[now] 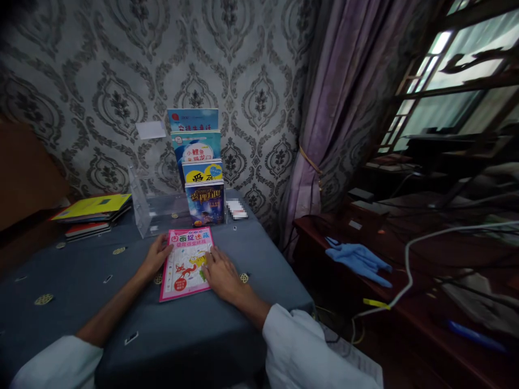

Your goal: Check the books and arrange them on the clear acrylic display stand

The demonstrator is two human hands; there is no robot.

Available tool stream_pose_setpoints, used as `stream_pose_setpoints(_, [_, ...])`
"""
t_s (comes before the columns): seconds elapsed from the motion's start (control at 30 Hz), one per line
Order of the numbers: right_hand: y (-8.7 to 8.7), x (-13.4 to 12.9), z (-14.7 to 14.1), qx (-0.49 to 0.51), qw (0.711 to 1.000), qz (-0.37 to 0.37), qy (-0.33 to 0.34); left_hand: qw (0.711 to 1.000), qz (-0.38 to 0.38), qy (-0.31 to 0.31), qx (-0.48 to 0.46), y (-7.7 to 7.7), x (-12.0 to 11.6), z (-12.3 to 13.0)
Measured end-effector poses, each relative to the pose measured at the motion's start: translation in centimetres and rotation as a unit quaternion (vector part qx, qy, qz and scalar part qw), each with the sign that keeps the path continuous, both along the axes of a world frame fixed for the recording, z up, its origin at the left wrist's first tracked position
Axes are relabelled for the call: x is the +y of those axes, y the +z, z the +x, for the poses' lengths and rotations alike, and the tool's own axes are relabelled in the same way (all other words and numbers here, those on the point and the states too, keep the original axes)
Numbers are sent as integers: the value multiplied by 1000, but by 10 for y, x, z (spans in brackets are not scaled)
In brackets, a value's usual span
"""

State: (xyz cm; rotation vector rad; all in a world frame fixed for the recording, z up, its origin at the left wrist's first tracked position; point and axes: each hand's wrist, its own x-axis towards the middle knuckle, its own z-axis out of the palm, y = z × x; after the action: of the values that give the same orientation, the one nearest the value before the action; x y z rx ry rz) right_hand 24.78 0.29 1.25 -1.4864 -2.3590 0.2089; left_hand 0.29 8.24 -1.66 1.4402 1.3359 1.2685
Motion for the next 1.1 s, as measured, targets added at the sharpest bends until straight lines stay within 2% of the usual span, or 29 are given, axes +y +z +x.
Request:
stream_pose_setpoints(0.1, [2, 0, 1, -1, 1000, -7, 0, 995, -56, 18, -82, 1, -4, 3])
stream_pose_setpoints(0.2, [1, 1, 4, 17, 1000, -13, 9, 984, -100, 0, -150, 6, -10, 7])
stream_pose_setpoints(0.33, [-11, 11, 13, 82, 997, -9, 7, 970, -115, -30, -213, 23, -20, 5])
stream_pose_setpoints(0.47, [-22, 37, 18, 194, 981, -25, 0, 941, -124, -70, -305, 41, -31, 0])
stream_pose_setpoints(0.57, [-19, 56, 14, 298, 945, -130, 29, 930, -127, -82, -336, 50, -40, -5])
stream_pose_setpoints(0.63, [-11, 64, 9, 353, 906, -225, 66, 928, -129, -79, -341, 57, -46, -11])
stream_pose_setpoints(0.7, [1, 67, 3, 390, 870, -284, 100, 931, -127, -76, -334, 67, -49, -20])
stream_pose_setpoints(0.8, [32, 74, -9, 410, 853, -292, 142, 947, -103, -77, -295, 95, -44, -36])
stream_pose_setpoints(0.87, [66, 85, -21, 398, 860, -271, 170, 962, -67, -72, -256, 127, -35, -48])
stream_pose_setpoints(0.93, [112, 101, -35, 388, 874, -217, 194, 974, -7, -55, -218, 171, -21, -59])
stream_pose_setpoints(1.0, [165, 122, -50, 346, 900, -137, 225, 981, 71, -38, -175, 223, -4, -69])
stream_pose_setpoints(1.07, [217, 144, -65, 302, 925, 6, 229, 979, 159, -16, -126, 275, 14, -78])
stream_pose_setpoints(1.1, [241, 155, -72, 284, 928, 89, 225, 972, 211, -3, -107, 298, 24, -81])
